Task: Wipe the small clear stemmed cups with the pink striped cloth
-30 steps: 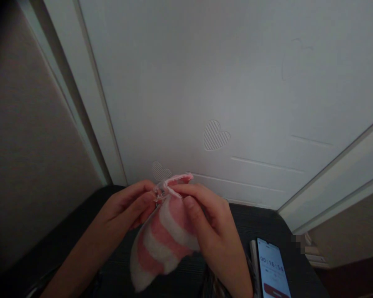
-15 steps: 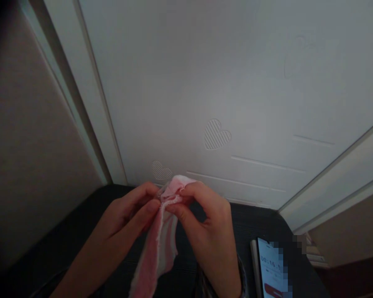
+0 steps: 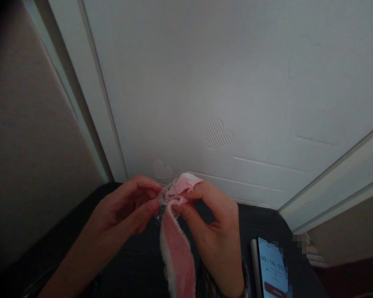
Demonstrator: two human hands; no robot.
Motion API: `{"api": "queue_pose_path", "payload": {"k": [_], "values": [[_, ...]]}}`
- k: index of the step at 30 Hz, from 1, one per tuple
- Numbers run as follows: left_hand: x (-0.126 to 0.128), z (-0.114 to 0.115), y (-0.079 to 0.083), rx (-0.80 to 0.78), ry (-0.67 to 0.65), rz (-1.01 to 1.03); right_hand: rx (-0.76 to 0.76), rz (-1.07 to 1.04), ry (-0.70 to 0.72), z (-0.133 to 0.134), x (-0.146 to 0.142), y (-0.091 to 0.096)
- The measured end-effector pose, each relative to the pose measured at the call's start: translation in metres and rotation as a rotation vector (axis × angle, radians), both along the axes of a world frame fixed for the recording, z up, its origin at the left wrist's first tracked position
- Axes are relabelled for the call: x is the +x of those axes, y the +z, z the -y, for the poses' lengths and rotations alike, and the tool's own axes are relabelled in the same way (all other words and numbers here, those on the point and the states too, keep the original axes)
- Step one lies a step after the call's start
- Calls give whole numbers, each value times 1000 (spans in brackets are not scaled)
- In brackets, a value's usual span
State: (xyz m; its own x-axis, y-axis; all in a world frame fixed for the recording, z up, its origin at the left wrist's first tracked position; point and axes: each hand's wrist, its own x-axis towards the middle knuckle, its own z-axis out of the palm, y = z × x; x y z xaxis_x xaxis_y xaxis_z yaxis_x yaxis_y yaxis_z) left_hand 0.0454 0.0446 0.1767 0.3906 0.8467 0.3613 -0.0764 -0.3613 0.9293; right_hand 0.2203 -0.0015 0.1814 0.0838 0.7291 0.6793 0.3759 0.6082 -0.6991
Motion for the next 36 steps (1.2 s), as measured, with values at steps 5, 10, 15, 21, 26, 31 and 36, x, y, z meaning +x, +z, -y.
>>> {"api": "queue_pose_path", "payload": {"k": [5,10,15,21,26,31,36], "values": [[-2,3,5,-251,-115,179,132,27,44,5,-7,3],[1,9,5,-285,-89,215,89,20,68,5,-10,0],[0,3,4,-244,-173,270,96,9,35,2,-7,-2],[2,1,3,-91,50,115,18,36,-2,0,-5,0],[2,-1,3,172,218,-6,20,51,-4,-2,-6,0],[0,-1,3,408,339,-35,69,32,-16,-2,-8,1],[-2,3,0,472,362,6,62,-12,19,1,-9,2]]}}
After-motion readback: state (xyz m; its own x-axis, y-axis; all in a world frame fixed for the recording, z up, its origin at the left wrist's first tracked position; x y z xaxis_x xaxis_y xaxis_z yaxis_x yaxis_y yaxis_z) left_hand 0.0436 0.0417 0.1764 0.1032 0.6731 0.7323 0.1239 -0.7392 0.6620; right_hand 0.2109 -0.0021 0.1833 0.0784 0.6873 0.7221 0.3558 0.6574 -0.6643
